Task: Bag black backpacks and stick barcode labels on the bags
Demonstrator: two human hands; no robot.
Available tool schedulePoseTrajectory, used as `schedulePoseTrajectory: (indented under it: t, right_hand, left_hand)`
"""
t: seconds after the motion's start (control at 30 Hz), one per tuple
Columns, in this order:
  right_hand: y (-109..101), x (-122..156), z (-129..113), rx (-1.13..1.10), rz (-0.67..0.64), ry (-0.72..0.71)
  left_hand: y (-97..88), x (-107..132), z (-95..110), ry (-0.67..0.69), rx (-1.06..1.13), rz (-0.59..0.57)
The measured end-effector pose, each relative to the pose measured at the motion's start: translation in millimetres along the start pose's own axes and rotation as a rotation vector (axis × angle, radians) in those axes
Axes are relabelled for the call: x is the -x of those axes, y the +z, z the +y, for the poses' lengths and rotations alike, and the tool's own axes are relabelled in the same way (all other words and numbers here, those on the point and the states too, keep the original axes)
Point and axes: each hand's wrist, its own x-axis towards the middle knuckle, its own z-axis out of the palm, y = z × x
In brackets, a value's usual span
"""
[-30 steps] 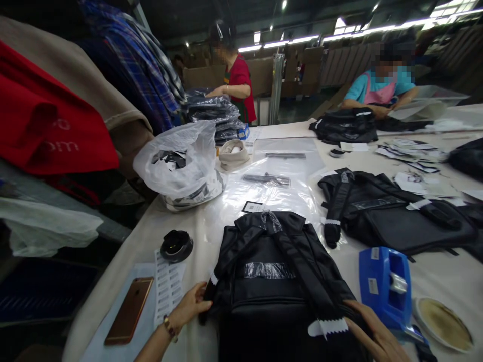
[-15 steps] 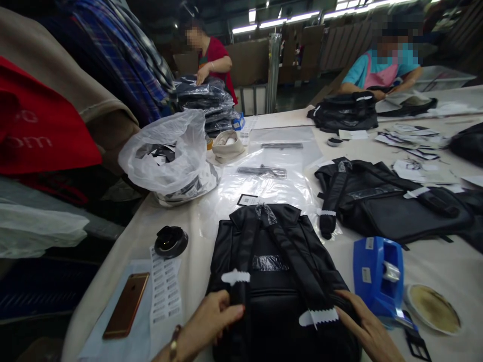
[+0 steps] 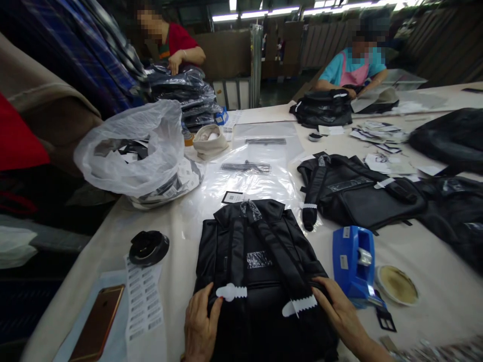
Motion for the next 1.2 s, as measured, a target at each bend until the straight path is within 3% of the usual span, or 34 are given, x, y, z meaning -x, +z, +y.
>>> schedulePoseTrajectory:
  t: [0.13, 0.23, 0.5, 0.57, 0.63, 0.7, 0.77, 0.83, 1.0, 1.1, 1.2]
  right_hand:
    - [29, -19, 6, 0.192, 0.071, 0.003]
    - [39, -32, 8, 0.210, 0.036, 0.020]
    - [31, -36, 12, 0.166, -0.035, 0.073]
    - [26, -32, 8, 0.160, 0.041, 0.046]
    - [21, -26, 0, 0.190, 0.185, -0.089]
    - [20, -22, -11, 0.262, 0.273, -0.334]
    - [26, -23, -22, 0.378, 0.230, -0.579]
    - [40, -31, -29, 0.517, 0.173, -0.710]
    - [77, -57, -28, 0.690, 0.203, -0.707]
    - [81, -61, -25, 0.712, 0.280, -0.766]
    - [76, -62, -22, 0.729, 0.318, -0.834]
  left_hand:
    - [32.8, -9, -11, 0.078, -0.331, 0.088]
    - [43.4, -15, -18, 0.085, -0.386, 0.084]
    - [41.0, -13, -16, 0.153, -0.348, 0.165]
    - [37.2, -13, -14, 0.232, -0.353, 0.200]
    - [32.4, -13, -11, 0.327, -0.392, 0.212]
    - [27.8, -13, -10, 0.413, -0.425, 0.193]
    - [24.7, -14, -9, 0.467, -0.430, 0.164]
    - [23.5, -15, -9, 0.499, -0.425, 0.146]
    - [18.3, -19, -15, 0.561, -0.365, 0.080]
    - [0.5, -30, -19, 0.648, -0.316, -0.043]
    - [-21.8, -59, -2, 0.690, -0.309, -0.171]
